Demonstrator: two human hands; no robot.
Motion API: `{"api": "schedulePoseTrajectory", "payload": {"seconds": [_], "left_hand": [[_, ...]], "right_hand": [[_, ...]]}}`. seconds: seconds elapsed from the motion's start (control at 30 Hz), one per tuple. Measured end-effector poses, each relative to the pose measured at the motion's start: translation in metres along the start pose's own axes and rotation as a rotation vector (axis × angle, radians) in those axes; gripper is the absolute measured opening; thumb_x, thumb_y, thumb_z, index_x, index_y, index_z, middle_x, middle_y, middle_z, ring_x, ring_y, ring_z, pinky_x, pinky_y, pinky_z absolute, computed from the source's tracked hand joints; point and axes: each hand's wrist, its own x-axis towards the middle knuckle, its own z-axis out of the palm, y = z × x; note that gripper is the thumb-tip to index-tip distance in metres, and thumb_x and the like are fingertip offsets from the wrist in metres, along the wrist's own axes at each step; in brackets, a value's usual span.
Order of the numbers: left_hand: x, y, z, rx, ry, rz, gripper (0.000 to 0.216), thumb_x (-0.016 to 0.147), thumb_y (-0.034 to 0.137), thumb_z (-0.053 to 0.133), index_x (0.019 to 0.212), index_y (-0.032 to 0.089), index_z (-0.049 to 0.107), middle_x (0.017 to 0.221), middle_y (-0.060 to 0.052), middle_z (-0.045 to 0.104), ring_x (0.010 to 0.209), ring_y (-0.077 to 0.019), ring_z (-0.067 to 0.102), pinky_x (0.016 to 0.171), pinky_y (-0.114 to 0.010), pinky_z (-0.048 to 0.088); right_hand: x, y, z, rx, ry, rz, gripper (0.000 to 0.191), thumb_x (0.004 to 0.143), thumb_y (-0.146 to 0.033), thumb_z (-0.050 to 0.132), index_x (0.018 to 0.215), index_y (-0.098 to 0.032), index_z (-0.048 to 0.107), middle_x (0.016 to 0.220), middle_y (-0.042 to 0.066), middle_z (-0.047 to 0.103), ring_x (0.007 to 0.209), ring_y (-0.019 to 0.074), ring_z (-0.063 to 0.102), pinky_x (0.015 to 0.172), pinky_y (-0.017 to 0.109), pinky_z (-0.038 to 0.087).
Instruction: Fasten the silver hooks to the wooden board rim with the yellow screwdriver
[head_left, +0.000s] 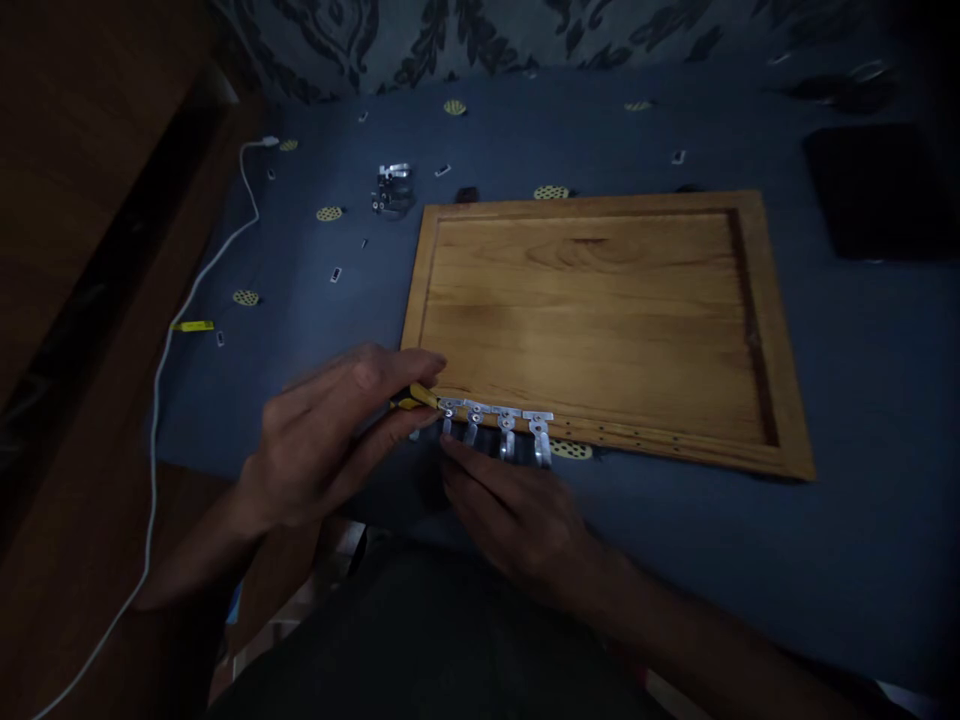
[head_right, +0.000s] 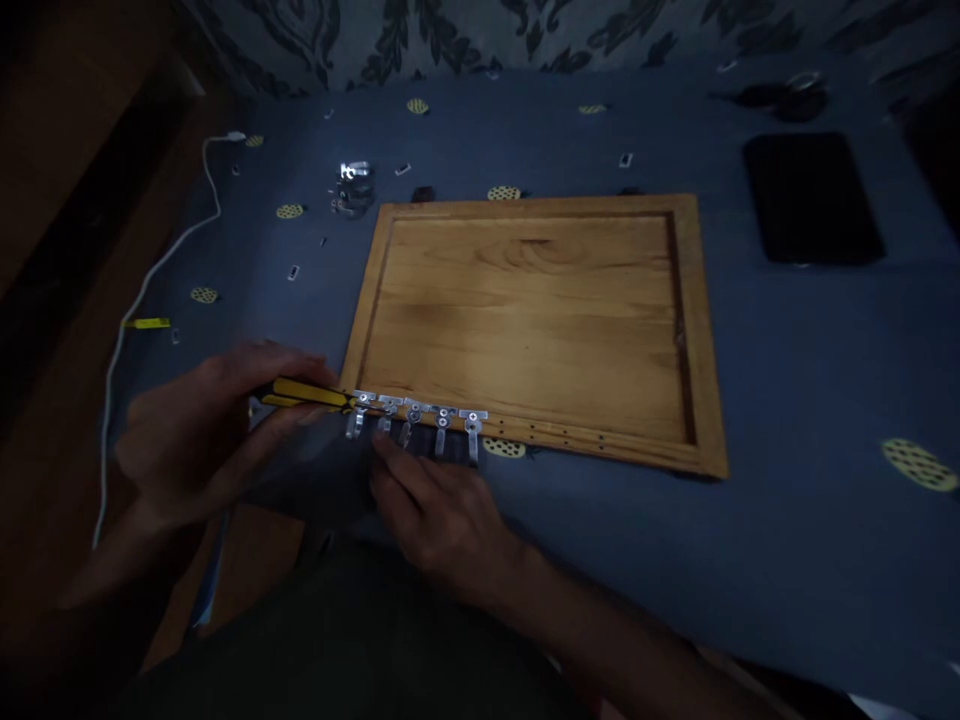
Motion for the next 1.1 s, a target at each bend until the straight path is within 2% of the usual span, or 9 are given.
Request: {"api": "schedulePoseTrajectory", "payload": {"seconds": [0.2, 0.5, 0.67, 1.1], "left_hand": [[0.0, 0.001, -0.002, -0.01, -0.016, -0.004, 0.025, 0.1, 0.019, 0.065, 0.125, 0.019, 0.065, 0.112, -0.005, 0.078, 0.098, -0.0179, 0.076, 0.085, -0.031, 0.067], [0.001, 0.001, -0.001, -0.025, -0.022, -0.02, 0.026, 0.099, 0.019, 0.066, 0.124, 0.019, 0.066, 0.11, -0.005, 0.078, 0.096, -0.0182, 0.076, 0.086, -0.032, 0.066], [0.002, 0.0, -0.001, -0.026, -0.006, 0.016, 0.023, 0.099, 0.018, 0.066, 0.122, 0.016, 0.066, 0.109, -0.006, 0.077, 0.096, -0.0165, 0.075, 0.085, -0.028, 0.065], [0.01, 0.008, -0.002, 0.115, -0.066, 0.058, 0.016, 0.103, 0.018, 0.058, 0.113, 0.009, 0.067, 0.097, -0.007, 0.076, 0.084, -0.0152, 0.073, 0.08, -0.023, 0.06]], "right_hand": [[0.002, 0.0, -0.001, -0.003, 0.002, 0.003, 0.023, 0.103, -0.009, 0.051, 0.101, -0.007, 0.074, 0.109, 0.018, 0.081, 0.074, 0.0175, 0.077, 0.058, 0.027, 0.064], [0.001, 0.0, 0.001, -0.008, 0.005, 0.011, 0.021, 0.102, -0.01, 0.054, 0.1, -0.008, 0.075, 0.11, 0.017, 0.081, 0.074, 0.0165, 0.076, 0.057, 0.026, 0.061], [-0.001, 0.001, 0.001, -0.014, -0.017, 0.006, 0.022, 0.103, -0.009, 0.053, 0.102, -0.009, 0.074, 0.113, 0.016, 0.08, 0.076, 0.0162, 0.076, 0.061, 0.027, 0.062], [0.0, 0.001, 0.002, 0.043, -0.041, 0.011, 0.02, 0.102, -0.007, 0.054, 0.094, -0.01, 0.072, 0.114, 0.017, 0.08, 0.069, 0.015, 0.073, 0.056, 0.028, 0.059]]}}
